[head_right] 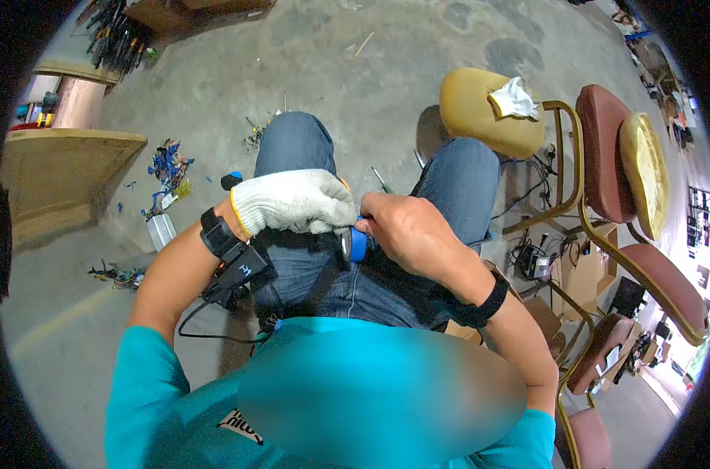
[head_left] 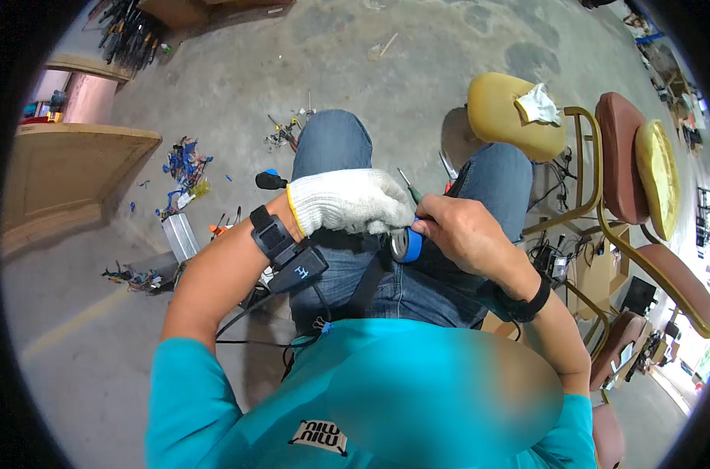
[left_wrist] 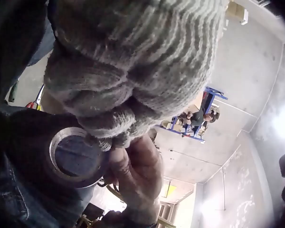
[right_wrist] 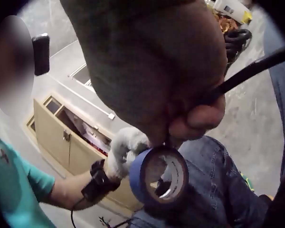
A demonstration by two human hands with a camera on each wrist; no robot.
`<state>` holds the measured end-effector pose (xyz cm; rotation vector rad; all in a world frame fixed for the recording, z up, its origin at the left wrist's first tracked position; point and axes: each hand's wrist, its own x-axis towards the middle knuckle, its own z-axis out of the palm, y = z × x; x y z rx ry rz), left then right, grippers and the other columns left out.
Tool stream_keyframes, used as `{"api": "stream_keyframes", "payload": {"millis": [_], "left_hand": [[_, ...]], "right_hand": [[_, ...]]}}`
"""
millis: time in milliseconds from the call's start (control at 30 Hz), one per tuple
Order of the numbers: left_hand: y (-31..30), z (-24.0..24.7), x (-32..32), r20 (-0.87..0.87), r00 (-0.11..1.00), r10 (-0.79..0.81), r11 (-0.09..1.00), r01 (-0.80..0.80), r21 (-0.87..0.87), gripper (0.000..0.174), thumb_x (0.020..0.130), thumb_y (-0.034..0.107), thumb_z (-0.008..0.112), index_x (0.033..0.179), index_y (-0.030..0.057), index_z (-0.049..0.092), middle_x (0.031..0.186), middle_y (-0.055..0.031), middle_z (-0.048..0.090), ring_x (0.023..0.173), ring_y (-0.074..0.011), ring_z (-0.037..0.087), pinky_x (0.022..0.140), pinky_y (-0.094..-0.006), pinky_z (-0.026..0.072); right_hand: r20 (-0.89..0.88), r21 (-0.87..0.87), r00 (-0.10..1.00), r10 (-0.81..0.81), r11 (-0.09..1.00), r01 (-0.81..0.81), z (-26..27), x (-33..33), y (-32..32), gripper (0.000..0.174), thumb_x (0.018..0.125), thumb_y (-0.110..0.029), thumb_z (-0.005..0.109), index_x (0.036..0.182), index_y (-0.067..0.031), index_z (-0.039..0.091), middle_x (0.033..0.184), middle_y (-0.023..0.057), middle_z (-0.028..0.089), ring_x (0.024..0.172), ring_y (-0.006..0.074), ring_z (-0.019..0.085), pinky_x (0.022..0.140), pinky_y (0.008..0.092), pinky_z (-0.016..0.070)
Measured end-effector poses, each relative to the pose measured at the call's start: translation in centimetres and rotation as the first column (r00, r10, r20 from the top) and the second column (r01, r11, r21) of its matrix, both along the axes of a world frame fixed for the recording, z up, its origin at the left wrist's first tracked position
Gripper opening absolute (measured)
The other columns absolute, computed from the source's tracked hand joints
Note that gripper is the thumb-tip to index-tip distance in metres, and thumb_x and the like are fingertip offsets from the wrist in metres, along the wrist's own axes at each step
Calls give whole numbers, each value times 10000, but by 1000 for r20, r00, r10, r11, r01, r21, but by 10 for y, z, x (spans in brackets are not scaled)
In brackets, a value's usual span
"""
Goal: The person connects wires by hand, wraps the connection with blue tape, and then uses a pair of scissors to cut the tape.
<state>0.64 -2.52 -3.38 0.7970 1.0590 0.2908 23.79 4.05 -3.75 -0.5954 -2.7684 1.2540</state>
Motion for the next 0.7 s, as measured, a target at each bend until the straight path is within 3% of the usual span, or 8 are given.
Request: {"api": "stream_keyframes", "payload": {"millis": [200, 300, 333, 367, 433, 533, 633, 700], "left_hand": [[4, -2, 3, -121, 990, 71, 997, -70, 8, 403, 1007, 423, 624, 1026, 26, 695, 762, -35, 658, 511, -97, 529, 463, -247, 445], [3, -2, 5, -4, 979, 204, 972, -203, -119, 478, 1037, 480, 574, 1125, 26, 695, 802, -86, 691, 535, -152, 597, 469, -282, 489], [4, -28, 4, -95, 983, 155, 985, -146, 96, 541, 1047, 525, 542, 1204, 25, 679, 918, -104, 722, 688, -166, 675, 590, -302, 560], [4, -25, 4, -96, 983, 158, 984, -149, 95, 541, 1047, 525, 542, 1204, 25, 679, 918, -104, 722, 688, -166, 675, 590, -302, 560], [5, -16, 1, 50, 984, 170, 965, -156, -213, 539, 1039, 511, 568, 1256, 25, 653, 1085, -82, 713, 931, -133, 672, 804, -291, 565], [1, -60, -3, 147, 981, 126, 992, -127, -7, 526, 1028, 467, 608, 1310, 24, 621, 1218, -53, 675, 1089, -120, 611, 951, -290, 509], [1, -58, -6, 364, 917, 164, 985, -173, -6, 497, 1007, 392, 661, 1329, 17, 608, 1254, -61, 659, 1108, -137, 606, 978, -300, 494], [3, -45, -4, 305, 931, 200, 980, -191, -62, 489, 996, 378, 680, 1319, 17, 616, 1236, -56, 664, 1087, -134, 611, 962, -299, 496]], "right_hand": [[-34, 62, 997, -71, 995, 73, -7, 1, 4, 267, 982, -239, 664, 911, -8, 551, 793, 229, 631, 743, 463, 630, 637, 516, 492], [-53, 35, 996, -74, 997, 76, -5, 0, 5, 257, 973, -225, 676, 911, -8, 553, 794, 225, 631, 744, 462, 629, 639, 513, 495], [-60, 29, 995, -75, 997, 77, -4, -1, 5, 250, 969, -216, 684, 913, -9, 556, 797, 222, 633, 747, 460, 630, 641, 510, 496], [-61, 28, 996, -71, 997, 73, -3, -1, 5, 250, 969, -216, 684, 913, -9, 556, 797, 222, 633, 747, 460, 630, 641, 510, 496], [-105, 17, 991, -84, 996, 86, 1, -3, 4, 235, 963, -208, 692, 930, -10, 570, 803, 215, 634, 747, 454, 629, 641, 501, 497], [-99, 1, 992, -83, 996, 84, 7, -4, 4, 223, 961, -205, 698, 950, -13, 584, 809, 208, 637, 746, 444, 633, 642, 492, 499], [-93, -16, 991, -97, 995, 96, 14, -5, 4, 225, 960, -208, 700, 954, -13, 586, 805, 204, 636, 742, 437, 636, 649, 485, 501], [-97, -29, 990, -103, 994, 101, 11, -3, 2, 221, 960, -204, 700, 954, -12, 591, 813, 205, 642, 748, 432, 640, 655, 479, 502]]}}
